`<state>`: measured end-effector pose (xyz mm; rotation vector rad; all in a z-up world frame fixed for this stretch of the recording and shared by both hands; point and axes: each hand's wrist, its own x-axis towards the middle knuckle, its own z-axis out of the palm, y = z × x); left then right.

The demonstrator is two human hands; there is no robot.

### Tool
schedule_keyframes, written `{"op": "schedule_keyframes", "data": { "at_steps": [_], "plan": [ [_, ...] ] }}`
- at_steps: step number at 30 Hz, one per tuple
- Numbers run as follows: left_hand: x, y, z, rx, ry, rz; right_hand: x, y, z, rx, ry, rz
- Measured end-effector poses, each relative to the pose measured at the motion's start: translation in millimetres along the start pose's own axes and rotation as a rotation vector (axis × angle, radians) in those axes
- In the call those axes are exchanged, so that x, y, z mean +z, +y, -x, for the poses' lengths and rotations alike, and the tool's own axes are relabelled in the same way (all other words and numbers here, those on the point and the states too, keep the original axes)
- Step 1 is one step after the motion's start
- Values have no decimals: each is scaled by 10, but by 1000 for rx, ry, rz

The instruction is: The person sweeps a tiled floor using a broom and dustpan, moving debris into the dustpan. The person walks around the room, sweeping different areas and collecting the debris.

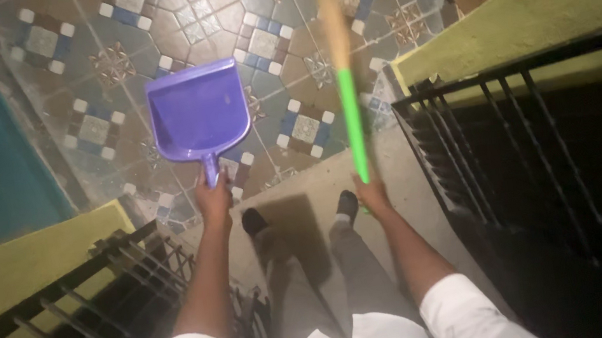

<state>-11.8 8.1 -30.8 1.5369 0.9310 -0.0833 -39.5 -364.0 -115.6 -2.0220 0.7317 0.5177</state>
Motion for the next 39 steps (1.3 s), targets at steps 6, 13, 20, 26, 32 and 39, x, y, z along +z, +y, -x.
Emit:
{"op": "schedule_keyframes", "data": {
  "at_steps": [6, 13, 20, 26, 32, 39],
  "plan": [
    [-117, -198, -205, 165, 69, -65, -257, 187, -389, 266, -24, -338],
    [122, 599, -604, 74, 69, 24, 365, -690, -1238, 41, -328, -36],
    [310, 1487, -870, 234, 3, 92, 597, -1831, -1118, 0, -588, -340],
    [178, 1751, -805, 230, 12, 124, 135, -1744, -1410, 193, -264, -587],
    [166, 981, -766, 277, 47, 117, 28, -919, -1562, 42, -27, -419],
    [73, 569, -297, 50, 69, 130, 347, -478, -883, 244, -329, -370]
  ]
}}
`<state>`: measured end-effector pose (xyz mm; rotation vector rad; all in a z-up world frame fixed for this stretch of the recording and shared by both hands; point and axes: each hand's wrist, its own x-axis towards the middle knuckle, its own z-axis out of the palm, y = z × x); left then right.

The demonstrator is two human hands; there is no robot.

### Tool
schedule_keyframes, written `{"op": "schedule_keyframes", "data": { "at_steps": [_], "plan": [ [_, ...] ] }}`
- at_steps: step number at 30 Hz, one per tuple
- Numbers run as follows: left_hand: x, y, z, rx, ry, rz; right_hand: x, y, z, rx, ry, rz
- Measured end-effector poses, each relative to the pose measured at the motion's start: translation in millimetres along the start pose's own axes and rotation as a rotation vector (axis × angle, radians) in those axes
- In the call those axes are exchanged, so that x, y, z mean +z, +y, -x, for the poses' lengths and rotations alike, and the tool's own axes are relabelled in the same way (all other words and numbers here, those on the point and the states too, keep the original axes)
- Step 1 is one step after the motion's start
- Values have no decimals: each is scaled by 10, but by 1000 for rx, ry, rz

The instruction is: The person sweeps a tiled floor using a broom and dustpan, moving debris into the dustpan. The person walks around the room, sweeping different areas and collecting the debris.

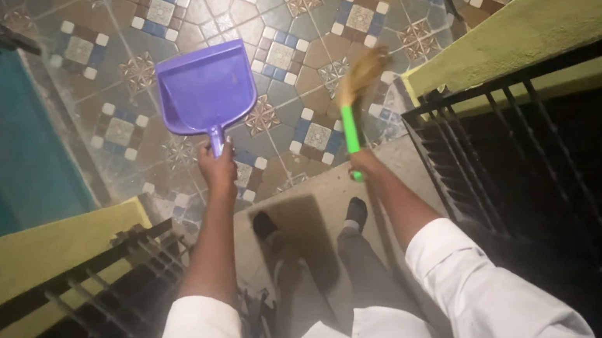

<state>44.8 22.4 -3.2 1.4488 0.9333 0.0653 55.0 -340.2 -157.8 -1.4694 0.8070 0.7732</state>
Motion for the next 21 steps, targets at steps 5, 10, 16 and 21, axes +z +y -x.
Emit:
{"op": "schedule_keyframes", "data": {
  "at_steps": [5, 10, 16, 21],
  "plan": [
    [-138, 145, 119, 45, -28, -25, 251, -36, 418, -126, -190, 72],
    [-212, 351, 166, 122, -20, 58, 212, -110, 814, -149, -68, 204],
    [-214, 512, 309, 227, -37, 116, -166, -194, 899, -121, 114, 44],
    [-195, 472, 511, 46, 8, -56, -462, -71, 425, -6, 122, -50]
  ]
}}
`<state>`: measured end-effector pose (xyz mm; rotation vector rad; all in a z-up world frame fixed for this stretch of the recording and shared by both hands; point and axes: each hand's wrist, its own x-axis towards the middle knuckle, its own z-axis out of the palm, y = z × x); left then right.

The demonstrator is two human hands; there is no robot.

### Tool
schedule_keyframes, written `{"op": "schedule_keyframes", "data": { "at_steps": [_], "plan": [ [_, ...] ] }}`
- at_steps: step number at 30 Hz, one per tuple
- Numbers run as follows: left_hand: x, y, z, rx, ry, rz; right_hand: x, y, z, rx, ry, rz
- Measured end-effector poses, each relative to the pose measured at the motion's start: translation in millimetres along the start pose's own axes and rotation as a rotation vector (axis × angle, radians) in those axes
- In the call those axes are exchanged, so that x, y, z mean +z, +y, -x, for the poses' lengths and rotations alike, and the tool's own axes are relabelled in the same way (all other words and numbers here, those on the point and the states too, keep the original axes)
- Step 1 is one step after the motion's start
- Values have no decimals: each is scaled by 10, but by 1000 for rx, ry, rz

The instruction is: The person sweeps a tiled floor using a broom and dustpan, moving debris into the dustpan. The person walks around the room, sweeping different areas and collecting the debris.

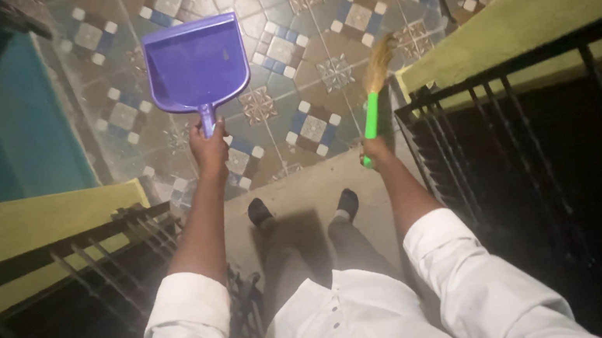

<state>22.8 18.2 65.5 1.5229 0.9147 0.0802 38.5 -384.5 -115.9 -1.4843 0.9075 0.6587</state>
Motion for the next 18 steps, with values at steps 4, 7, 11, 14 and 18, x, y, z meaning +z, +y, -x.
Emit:
{"op": "schedule_keyframes", "data": {
  "at_steps": [4, 7, 11, 14, 18],
  "plan": [
    [149, -359, -51, 13, -30, 75, 188, 257, -142, -29, -87, 165],
    [172, -663, -67, -64, -29, 93, 610, 446, 0, 83, -152, 141],
    [130, -843, -35, -43, -47, 42, 794, 496, 306, -93, -279, 154],
    [32, -779, -14, -64, -27, -35, 662, 732, 796, -146, -270, 54],
    [-24, -649, -1, -41, -44, 123, 134, 1169, 1429, -109, -169, -37]
  ]
}}
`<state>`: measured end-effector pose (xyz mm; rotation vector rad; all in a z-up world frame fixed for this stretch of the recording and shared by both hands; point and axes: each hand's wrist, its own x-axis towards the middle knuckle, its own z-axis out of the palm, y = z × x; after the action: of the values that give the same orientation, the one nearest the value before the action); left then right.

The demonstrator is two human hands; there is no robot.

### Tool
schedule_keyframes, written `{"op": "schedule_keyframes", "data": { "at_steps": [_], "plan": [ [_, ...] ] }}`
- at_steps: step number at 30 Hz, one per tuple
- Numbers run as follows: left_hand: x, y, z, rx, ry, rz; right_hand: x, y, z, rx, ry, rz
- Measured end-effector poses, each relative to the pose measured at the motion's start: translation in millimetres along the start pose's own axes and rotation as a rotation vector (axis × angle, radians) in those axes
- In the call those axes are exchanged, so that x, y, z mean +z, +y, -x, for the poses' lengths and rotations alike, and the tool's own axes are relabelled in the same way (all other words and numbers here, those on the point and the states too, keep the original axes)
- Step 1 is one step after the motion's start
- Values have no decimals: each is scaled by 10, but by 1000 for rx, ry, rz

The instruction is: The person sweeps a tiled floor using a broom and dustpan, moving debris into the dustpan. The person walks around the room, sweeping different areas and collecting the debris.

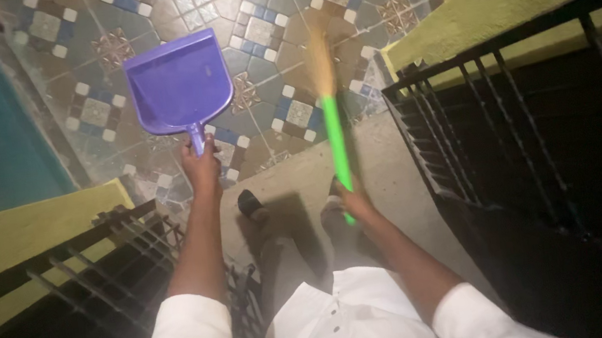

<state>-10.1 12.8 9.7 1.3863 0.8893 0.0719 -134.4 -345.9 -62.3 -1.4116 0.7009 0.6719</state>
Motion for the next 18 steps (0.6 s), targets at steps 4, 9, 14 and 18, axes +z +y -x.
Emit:
{"op": "schedule_keyframes", "data": {
  "at_steps": [4, 9, 14, 18],
  "plan": [
    [-83, -3, -22, -9, 8, 15, -281, 179, 62, 85, 200, 197],
    [46, -118, -121, -1, -11, 47, -23, 80, -638, 25, 34, 324],
    [163, -117, -137, -33, -18, 1, 475, -713, -1611, 34, -314, -17],
    [190, -32, -203, 31, -23, -84, 496, -1504, -2022, -22, -221, 54]
  ]
}}
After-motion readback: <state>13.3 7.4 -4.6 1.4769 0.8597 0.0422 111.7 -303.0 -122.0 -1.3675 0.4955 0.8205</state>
